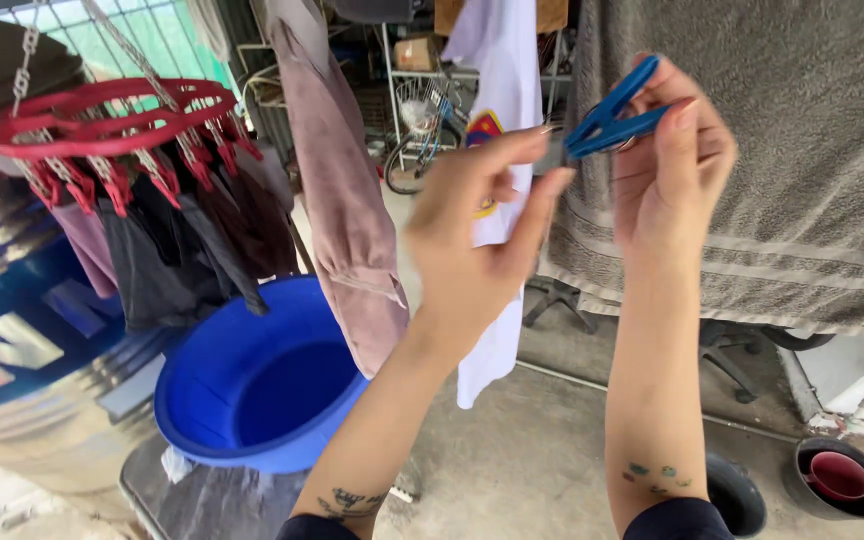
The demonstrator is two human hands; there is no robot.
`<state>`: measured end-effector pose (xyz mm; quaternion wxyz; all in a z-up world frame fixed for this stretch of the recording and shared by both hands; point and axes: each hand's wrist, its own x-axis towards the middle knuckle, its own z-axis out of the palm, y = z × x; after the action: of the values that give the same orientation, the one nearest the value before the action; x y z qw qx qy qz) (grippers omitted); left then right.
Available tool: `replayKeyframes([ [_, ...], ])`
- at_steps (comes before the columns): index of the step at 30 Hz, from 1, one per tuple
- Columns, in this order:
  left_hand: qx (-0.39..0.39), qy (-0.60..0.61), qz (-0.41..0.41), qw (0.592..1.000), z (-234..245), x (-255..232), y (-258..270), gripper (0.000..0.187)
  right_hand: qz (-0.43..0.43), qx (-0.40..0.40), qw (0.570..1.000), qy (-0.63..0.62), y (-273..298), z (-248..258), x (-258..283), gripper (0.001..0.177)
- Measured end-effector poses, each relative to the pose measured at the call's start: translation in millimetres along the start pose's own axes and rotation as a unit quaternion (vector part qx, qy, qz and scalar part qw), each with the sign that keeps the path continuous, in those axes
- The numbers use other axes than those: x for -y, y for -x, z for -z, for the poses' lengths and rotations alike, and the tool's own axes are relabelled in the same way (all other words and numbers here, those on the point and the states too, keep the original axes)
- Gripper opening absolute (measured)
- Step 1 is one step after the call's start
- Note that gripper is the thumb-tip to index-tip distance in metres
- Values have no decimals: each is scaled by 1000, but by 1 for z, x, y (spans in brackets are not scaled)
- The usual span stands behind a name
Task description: The person hangs wet laundry on a clothesline and drying rack using hangers and clothespins. They place shirts, pants, and small items on hangers, secure them with clips, and arrange them to dry on a balcony area.
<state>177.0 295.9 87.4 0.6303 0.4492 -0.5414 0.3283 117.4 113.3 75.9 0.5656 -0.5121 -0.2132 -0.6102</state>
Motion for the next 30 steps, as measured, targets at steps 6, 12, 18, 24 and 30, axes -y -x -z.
replayKeyframes([
  [6,131,99,92,982,0,68,-38,69,84,-24,986,144,-33,-22,30,41],
  [12,334,365,97,864,-81,87,-33,60,111,32,921,372,-71,-55,58,41],
  [18,-86,83,-37,992,-91,168,-133,21,100,21,924,368,-122,-36,33,23],
  [24,68,-136,26,988,-162,256,-204,48,92,7,955,282,-191,-41,-31,26],
  [30,31,-56,43,997,-153,252,-218,23,244,81,927,271,-259,-79,-56,19],
])
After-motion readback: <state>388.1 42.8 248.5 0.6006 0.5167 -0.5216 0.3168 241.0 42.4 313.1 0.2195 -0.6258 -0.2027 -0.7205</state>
